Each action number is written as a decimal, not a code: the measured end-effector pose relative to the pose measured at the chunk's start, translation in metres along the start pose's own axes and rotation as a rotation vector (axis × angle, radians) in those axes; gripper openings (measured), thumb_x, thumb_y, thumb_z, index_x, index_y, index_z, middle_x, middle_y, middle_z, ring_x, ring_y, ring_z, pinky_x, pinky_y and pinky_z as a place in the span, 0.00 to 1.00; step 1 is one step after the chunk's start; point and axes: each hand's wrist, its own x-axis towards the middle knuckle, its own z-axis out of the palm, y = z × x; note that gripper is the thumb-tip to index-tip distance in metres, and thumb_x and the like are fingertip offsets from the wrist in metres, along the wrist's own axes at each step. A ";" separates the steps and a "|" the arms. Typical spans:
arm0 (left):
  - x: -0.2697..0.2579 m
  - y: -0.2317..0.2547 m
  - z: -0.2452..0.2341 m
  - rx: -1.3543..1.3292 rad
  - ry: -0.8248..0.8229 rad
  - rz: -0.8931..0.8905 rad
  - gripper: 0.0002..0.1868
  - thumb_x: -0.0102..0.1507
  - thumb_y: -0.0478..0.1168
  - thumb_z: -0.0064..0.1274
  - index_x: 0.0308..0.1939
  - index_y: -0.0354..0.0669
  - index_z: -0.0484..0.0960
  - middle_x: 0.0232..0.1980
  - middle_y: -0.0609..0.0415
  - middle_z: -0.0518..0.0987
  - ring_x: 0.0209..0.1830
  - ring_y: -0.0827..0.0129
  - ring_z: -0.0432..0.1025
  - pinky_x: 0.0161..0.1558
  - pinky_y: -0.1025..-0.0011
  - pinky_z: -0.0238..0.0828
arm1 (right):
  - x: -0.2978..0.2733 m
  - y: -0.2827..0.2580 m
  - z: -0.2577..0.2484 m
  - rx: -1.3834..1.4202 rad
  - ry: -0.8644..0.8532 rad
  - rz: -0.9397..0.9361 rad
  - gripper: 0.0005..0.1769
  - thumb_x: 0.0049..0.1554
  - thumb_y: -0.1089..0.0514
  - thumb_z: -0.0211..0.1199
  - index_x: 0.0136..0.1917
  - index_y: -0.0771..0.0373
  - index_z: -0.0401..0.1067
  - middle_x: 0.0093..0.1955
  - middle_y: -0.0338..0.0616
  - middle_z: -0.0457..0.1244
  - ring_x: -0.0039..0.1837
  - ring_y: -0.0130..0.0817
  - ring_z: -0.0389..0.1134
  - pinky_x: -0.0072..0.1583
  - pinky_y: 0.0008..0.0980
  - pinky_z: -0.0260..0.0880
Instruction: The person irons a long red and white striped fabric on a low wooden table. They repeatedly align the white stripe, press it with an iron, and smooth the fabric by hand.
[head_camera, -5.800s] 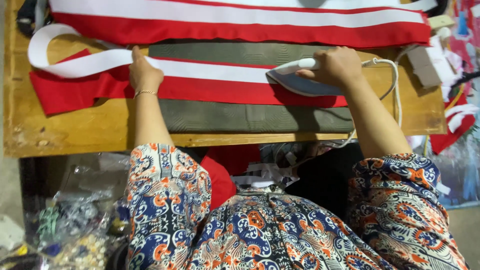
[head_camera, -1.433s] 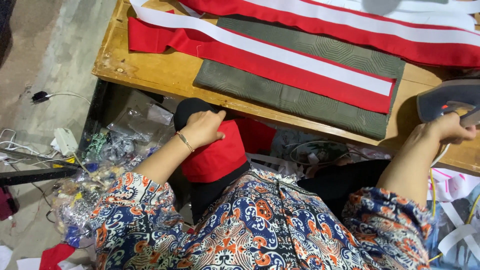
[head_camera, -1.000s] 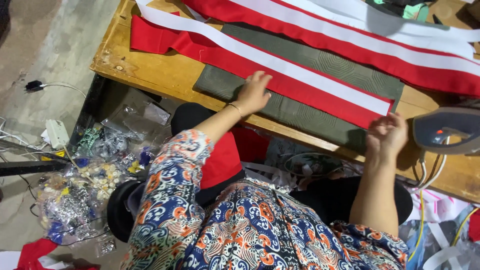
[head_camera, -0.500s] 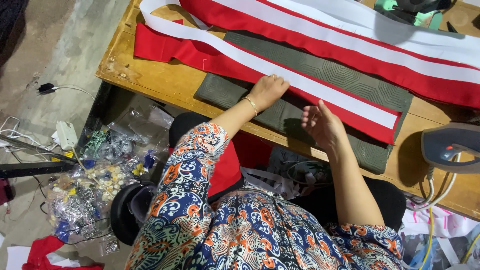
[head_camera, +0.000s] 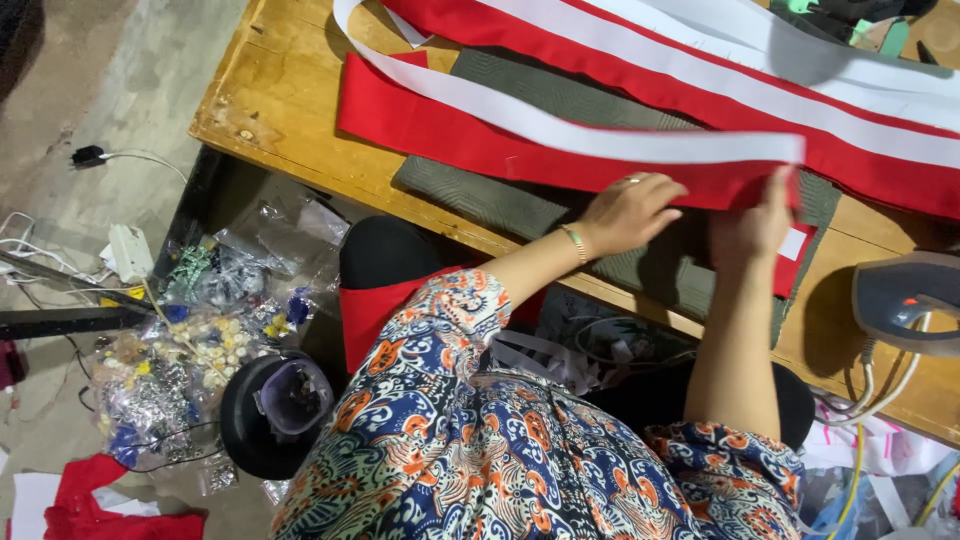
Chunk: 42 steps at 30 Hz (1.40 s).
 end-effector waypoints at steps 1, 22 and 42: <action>-0.007 -0.004 -0.012 0.046 -0.014 -0.037 0.15 0.68 0.46 0.50 0.55 0.46 0.77 0.50 0.50 0.80 0.51 0.53 0.77 0.54 0.59 0.77 | 0.016 -0.013 -0.012 -0.125 0.155 -0.121 0.29 0.51 0.40 0.67 0.57 0.63 0.78 0.58 0.51 0.73 0.59 0.47 0.77 0.67 0.49 0.75; -0.048 -0.092 -0.110 0.556 -0.344 -0.596 0.35 0.71 0.63 0.33 0.77 0.53 0.62 0.81 0.47 0.56 0.81 0.50 0.49 0.75 0.41 0.41 | 0.084 0.007 -0.098 -0.021 0.267 -0.045 0.22 0.66 0.64 0.60 0.32 0.63 0.56 0.25 0.40 0.47 0.27 0.30 0.48 0.48 0.48 0.72; -0.074 -0.238 -0.247 -0.104 1.110 -1.420 0.41 0.57 0.26 0.55 0.72 0.57 0.65 0.83 0.38 0.39 0.68 0.42 0.70 0.58 0.57 0.81 | 0.007 -0.041 -0.028 0.203 0.246 0.183 0.10 0.44 0.73 0.60 0.37 0.62 0.69 0.34 0.42 0.65 0.37 0.30 0.65 0.42 0.27 0.67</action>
